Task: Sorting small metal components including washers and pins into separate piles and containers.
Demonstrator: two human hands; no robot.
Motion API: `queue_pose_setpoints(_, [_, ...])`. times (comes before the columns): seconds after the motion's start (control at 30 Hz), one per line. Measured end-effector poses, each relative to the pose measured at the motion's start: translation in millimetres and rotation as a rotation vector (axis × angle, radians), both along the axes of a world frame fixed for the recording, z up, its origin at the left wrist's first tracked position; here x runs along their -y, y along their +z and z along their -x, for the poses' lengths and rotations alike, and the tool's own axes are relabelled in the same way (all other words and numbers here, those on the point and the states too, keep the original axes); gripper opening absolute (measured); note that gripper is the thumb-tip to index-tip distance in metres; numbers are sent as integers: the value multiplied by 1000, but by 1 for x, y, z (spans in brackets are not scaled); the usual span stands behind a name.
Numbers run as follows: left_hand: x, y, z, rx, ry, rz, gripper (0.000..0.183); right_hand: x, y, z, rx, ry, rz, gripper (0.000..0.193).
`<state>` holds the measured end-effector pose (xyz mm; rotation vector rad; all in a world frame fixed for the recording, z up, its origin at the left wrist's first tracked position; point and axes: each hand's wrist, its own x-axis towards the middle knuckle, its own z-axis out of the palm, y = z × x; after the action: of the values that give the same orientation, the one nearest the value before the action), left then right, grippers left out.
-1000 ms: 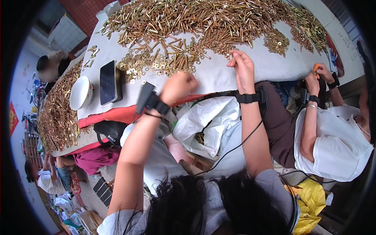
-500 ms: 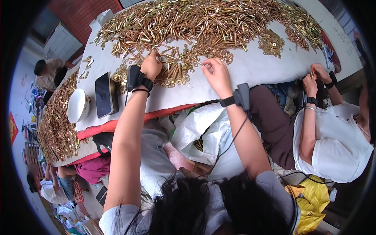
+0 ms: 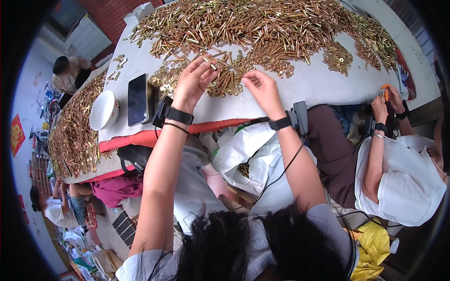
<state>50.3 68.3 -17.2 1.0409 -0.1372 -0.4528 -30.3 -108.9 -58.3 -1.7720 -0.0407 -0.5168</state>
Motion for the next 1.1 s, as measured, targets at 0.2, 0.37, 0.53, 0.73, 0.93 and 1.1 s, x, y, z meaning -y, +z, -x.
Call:
queue_pose_setpoints(0.2, [8, 2, 25, -70, -39, 135, 29, -13, 19, 23, 28, 48, 77, 10])
queue_pose_setpoints(0.37, [7, 3, 29, 15, -46, 49, 33, -4, 18, 23, 95, -23, 104, 8])
queue_pose_setpoints(0.53, [6, 1, 30, 221, -245, -213, 35, 7, 22, 23, 158, -81, 187, 9])
queue_pose_setpoints(0.73, [9, 4, 30, 291, -174, -302, 23, 10, 25, 26, 134, -56, 258, 7])
queue_pose_setpoints(0.93, [4, 5, 31, 336, -177, -482, 20, 15, 28, 30, 371, -112, 656, 7])
queue_pose_setpoints(1.1, [15, -7, 38, 281, -265, -481, 23, -6, 25, 34, 176, 71, 163, 11])
